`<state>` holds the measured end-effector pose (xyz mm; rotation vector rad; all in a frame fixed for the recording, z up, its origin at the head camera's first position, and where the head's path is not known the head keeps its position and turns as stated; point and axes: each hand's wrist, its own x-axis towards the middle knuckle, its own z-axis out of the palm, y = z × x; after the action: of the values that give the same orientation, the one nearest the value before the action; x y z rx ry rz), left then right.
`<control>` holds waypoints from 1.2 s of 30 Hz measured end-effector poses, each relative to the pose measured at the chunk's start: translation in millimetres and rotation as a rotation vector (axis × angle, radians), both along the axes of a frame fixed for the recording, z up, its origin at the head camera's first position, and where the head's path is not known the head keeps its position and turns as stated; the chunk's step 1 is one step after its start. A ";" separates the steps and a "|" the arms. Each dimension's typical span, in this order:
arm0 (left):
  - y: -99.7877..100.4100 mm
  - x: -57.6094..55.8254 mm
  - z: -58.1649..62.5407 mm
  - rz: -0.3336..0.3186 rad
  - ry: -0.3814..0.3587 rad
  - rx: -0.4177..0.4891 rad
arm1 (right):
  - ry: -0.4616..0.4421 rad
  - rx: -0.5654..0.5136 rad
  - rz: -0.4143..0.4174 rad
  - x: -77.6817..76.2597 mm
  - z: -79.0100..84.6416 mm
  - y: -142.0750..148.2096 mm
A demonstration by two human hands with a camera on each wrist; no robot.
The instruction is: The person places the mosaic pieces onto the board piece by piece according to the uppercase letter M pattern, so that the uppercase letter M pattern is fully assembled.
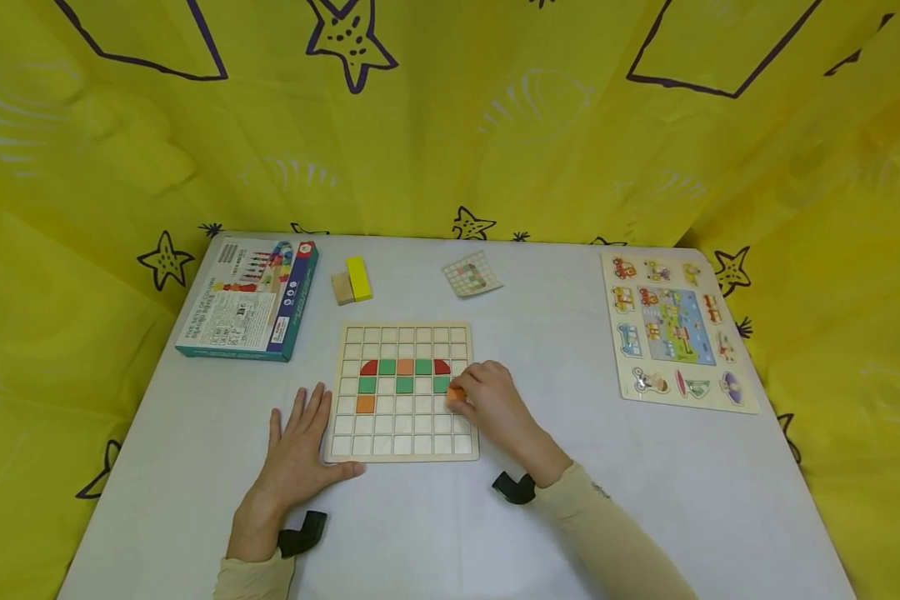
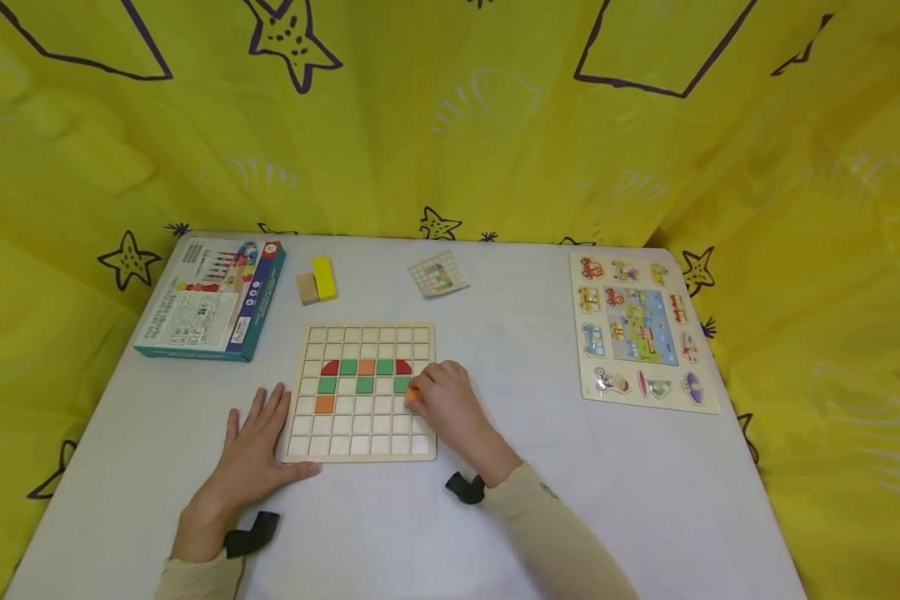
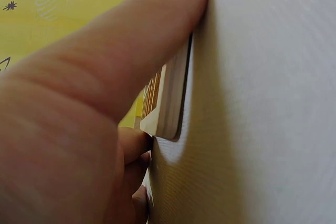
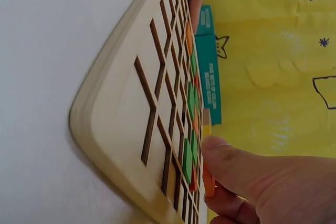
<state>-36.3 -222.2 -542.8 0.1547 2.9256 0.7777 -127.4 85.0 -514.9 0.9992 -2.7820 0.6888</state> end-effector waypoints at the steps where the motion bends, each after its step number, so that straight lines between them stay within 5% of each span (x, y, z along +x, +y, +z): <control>1: 0.0 0.1 0.1 0.000 0.000 -0.001 | 0.004 -0.004 0.007 0.4 -0.1 -1.8; 13: 0.6 -0.4 1.0 -0.005 -0.006 0.002 | 0.031 -0.004 0.057 2.4 -2.7 -14.3; 36: -0.6 0.8 -2.5 -0.004 0.020 0.005 | 0.002 -0.027 0.027 3.3 -7.1 -14.9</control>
<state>-35.5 -222.7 -545.2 0.1697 2.9418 0.7878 -124.2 70.0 -522.0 1.0341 -2.7545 0.7268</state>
